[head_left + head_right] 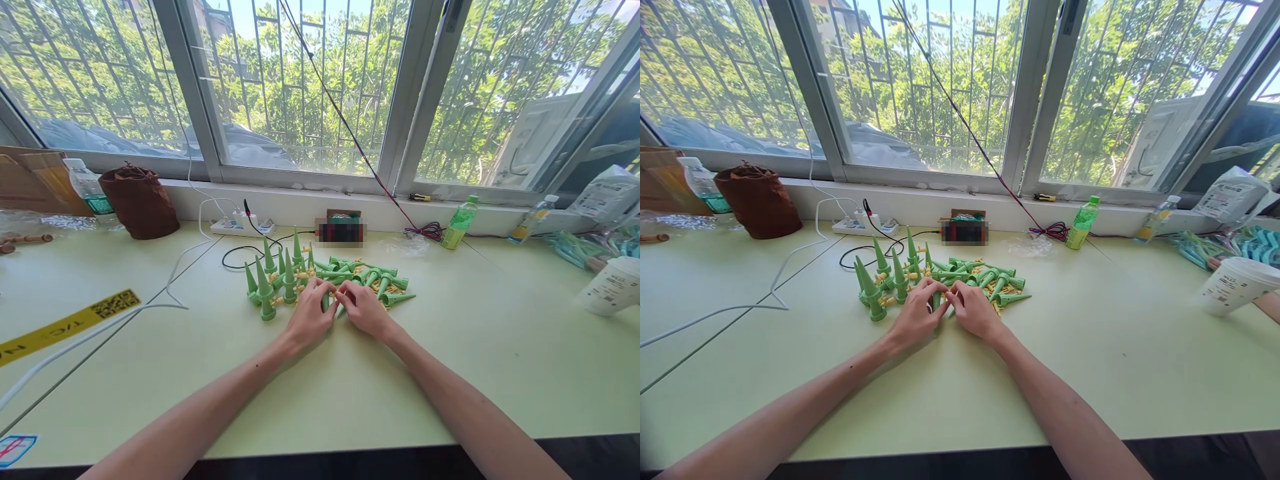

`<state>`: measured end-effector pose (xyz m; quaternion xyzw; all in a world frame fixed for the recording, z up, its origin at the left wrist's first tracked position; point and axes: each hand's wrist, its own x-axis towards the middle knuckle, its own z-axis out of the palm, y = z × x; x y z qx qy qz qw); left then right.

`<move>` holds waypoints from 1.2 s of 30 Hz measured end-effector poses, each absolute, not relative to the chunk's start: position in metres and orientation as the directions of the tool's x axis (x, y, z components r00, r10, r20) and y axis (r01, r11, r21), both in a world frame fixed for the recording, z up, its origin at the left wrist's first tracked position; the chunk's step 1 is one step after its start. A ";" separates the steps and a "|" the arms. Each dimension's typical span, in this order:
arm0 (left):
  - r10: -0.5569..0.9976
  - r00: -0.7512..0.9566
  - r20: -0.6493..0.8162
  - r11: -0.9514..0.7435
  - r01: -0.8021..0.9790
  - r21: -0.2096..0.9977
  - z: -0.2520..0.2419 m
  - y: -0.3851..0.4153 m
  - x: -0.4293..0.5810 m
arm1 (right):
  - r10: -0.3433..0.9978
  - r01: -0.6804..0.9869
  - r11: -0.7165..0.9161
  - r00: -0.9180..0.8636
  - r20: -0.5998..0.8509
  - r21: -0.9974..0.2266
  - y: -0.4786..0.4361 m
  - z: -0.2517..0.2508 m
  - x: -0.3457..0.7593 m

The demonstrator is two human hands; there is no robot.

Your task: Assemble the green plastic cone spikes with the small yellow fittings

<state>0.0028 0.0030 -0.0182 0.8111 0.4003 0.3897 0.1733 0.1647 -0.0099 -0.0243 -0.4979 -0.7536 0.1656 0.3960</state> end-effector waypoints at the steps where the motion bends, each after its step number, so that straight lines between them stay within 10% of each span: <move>1: 0.788 0.379 0.485 -0.615 0.516 0.596 -0.018 0.003 0.003 | 0.880 0.617 0.453 -0.194 0.433 -0.643 -0.010 -0.025 0.165; 36: 0.771 0.398 0.497 -0.636 0.493 0.593 -0.017 0.002 0.002 | 0.875 0.615 0.461 -0.197 0.441 -0.640 -0.009 -0.024 0.166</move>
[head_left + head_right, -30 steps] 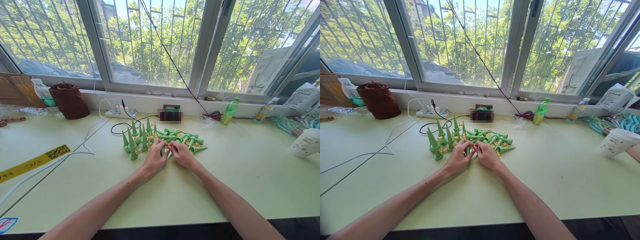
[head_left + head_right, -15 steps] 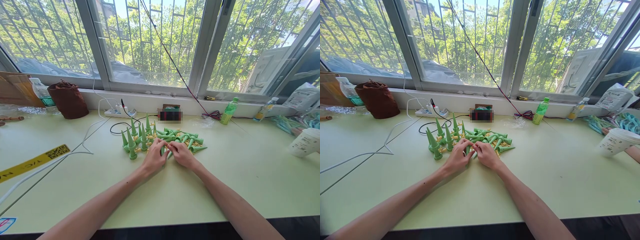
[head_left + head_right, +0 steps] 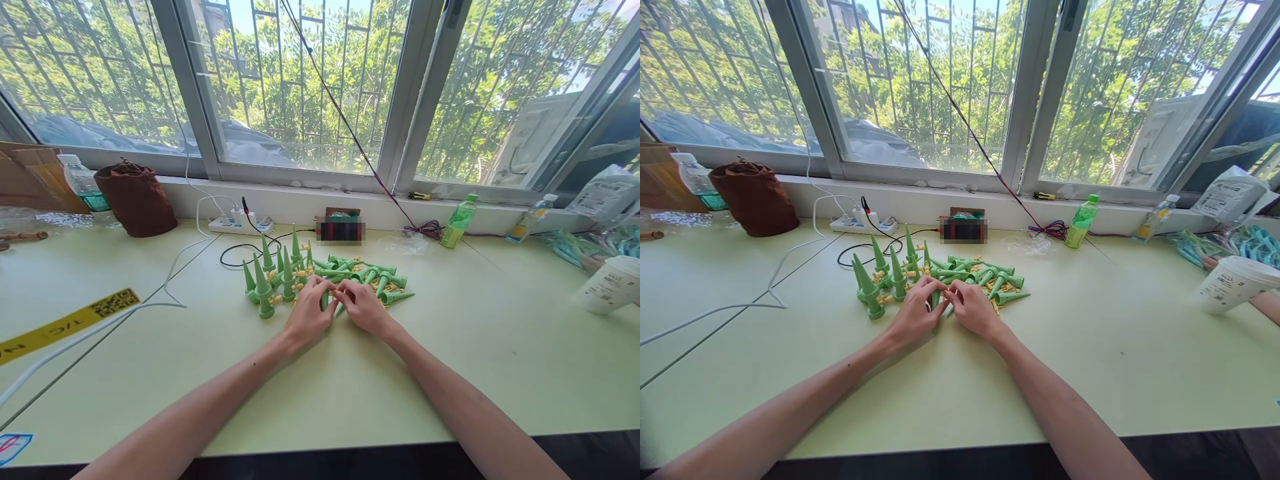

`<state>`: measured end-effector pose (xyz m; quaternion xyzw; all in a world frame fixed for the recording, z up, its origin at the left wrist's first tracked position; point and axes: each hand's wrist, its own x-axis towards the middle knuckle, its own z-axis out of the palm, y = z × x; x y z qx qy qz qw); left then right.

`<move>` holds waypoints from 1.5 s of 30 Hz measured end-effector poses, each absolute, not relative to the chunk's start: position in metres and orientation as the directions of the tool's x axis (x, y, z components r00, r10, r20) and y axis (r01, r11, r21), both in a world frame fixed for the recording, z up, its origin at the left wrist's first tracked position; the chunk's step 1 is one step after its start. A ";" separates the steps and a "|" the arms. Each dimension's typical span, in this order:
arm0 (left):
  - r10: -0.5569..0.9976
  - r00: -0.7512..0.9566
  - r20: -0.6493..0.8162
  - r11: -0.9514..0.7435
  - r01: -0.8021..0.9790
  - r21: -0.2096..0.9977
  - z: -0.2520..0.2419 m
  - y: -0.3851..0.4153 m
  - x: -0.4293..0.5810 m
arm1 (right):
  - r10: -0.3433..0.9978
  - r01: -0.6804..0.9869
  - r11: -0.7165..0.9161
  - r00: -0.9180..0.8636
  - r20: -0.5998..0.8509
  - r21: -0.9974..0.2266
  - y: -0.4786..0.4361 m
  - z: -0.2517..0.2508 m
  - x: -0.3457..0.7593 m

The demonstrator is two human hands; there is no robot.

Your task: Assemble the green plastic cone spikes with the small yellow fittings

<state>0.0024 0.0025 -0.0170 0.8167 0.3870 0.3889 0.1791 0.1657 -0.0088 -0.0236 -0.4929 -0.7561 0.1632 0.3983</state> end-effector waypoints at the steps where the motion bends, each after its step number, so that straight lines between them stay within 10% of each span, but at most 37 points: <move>1: 0.772 0.400 0.494 -0.636 0.494 0.593 -0.017 0.003 0.002 | 0.875 0.614 0.461 -0.197 0.442 -0.640 -0.009 -0.024 0.166; 45: 0.772 0.425 0.474 -0.636 0.490 0.596 -0.018 0.002 0.003 | 0.862 0.615 0.490 -0.239 0.446 -0.618 -0.008 -0.025 0.168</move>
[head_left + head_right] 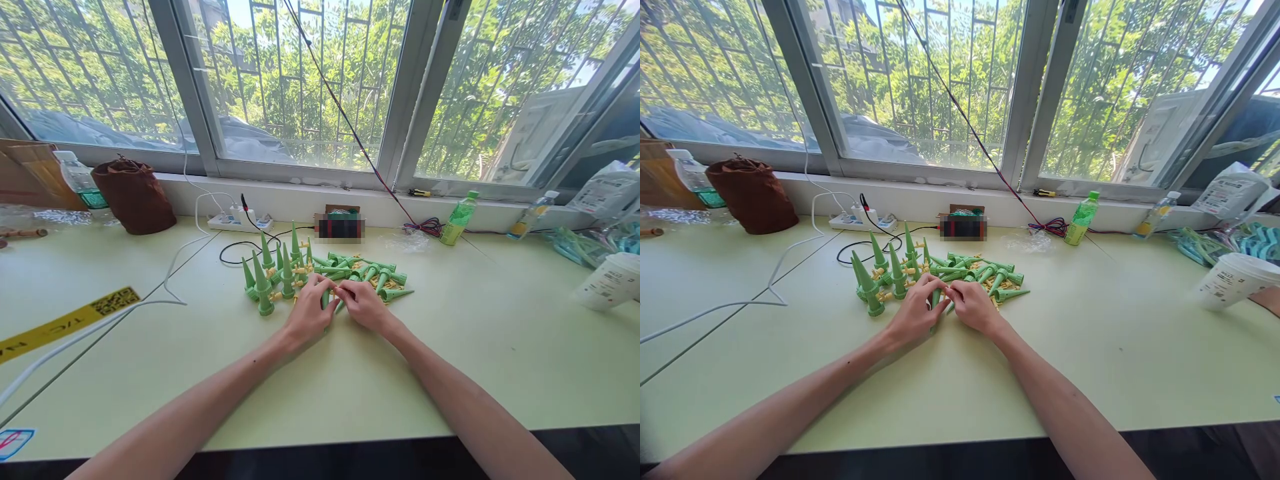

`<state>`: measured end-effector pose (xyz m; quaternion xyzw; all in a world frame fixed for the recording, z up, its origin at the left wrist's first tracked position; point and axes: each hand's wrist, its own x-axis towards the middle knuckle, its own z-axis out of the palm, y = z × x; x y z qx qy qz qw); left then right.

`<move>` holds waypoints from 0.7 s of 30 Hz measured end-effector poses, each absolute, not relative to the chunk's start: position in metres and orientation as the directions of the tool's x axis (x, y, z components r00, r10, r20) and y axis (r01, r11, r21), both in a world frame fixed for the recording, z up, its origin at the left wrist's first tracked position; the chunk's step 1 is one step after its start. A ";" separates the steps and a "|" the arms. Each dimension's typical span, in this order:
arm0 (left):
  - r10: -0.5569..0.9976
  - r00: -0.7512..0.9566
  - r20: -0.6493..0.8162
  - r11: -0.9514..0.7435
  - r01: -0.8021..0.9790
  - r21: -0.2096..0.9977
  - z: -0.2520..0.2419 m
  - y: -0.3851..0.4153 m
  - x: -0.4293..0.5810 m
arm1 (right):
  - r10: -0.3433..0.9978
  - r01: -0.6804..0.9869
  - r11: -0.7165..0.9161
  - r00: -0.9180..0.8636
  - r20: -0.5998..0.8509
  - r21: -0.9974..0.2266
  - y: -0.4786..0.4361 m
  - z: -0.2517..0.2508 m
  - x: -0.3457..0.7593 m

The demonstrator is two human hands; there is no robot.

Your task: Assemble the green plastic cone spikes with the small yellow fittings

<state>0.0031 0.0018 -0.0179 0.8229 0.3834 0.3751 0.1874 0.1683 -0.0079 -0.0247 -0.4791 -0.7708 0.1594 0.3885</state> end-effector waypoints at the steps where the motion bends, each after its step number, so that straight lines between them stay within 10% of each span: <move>1: 0.772 0.425 0.473 -0.636 0.490 0.596 -0.018 0.002 0.003 | 0.862 0.616 0.491 -0.241 0.446 -0.616 -0.008 -0.025 0.168; 21: 0.735 0.410 0.540 -0.677 0.493 0.547 -0.017 0.001 0.003 | 0.881 0.570 0.461 -0.200 0.429 -0.680 -0.006 -0.023 0.166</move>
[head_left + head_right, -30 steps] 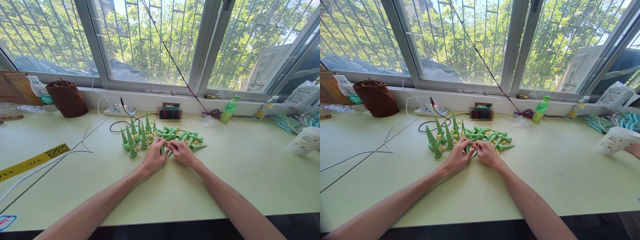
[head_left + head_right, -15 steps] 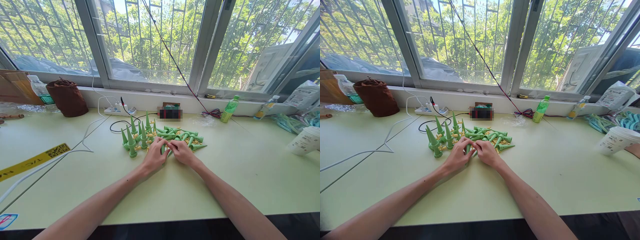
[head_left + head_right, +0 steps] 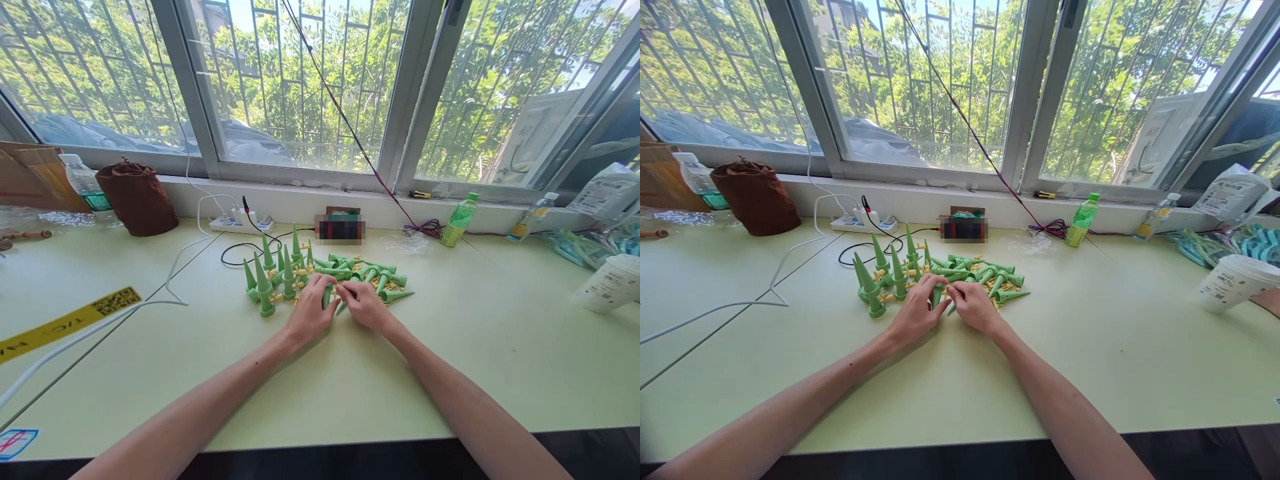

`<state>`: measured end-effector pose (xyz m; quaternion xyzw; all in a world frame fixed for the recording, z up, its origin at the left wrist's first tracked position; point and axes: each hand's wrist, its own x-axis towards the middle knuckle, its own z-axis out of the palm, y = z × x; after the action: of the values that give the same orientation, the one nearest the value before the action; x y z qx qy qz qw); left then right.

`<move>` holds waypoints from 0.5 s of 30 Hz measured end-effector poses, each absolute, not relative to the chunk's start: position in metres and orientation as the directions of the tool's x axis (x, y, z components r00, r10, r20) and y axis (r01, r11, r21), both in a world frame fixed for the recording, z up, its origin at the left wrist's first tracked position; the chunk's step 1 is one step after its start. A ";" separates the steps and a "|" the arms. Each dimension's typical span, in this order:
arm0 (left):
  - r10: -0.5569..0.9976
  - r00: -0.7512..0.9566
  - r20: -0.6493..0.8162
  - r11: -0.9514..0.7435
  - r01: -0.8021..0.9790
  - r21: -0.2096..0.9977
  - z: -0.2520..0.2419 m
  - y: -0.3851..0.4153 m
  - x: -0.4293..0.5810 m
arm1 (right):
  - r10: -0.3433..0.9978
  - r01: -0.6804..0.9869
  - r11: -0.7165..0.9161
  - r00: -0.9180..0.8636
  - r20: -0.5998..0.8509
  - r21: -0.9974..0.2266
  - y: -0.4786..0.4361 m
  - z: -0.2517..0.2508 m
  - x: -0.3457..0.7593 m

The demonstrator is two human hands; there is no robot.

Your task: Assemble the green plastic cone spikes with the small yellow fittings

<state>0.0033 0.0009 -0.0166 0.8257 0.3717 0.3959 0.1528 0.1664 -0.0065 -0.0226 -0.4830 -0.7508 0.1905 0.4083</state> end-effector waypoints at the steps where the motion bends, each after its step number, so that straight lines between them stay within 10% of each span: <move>1: 0.734 0.412 0.541 -0.678 0.496 0.543 -0.016 0.001 0.003 | 0.882 0.566 0.459 -0.199 0.427 -0.684 -0.006 -0.023 0.166; 15: 0.730 0.411 0.545 -0.682 0.490 0.543 -0.016 0.000 0.003 | 0.887 0.600 0.443 -0.187 0.422 -0.666 -0.007 -0.019 0.166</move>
<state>0.0034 0.0003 -0.0157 0.8263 0.3692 0.3975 0.1512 0.1662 -0.0072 -0.0188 -0.4962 -0.7491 0.1796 0.4004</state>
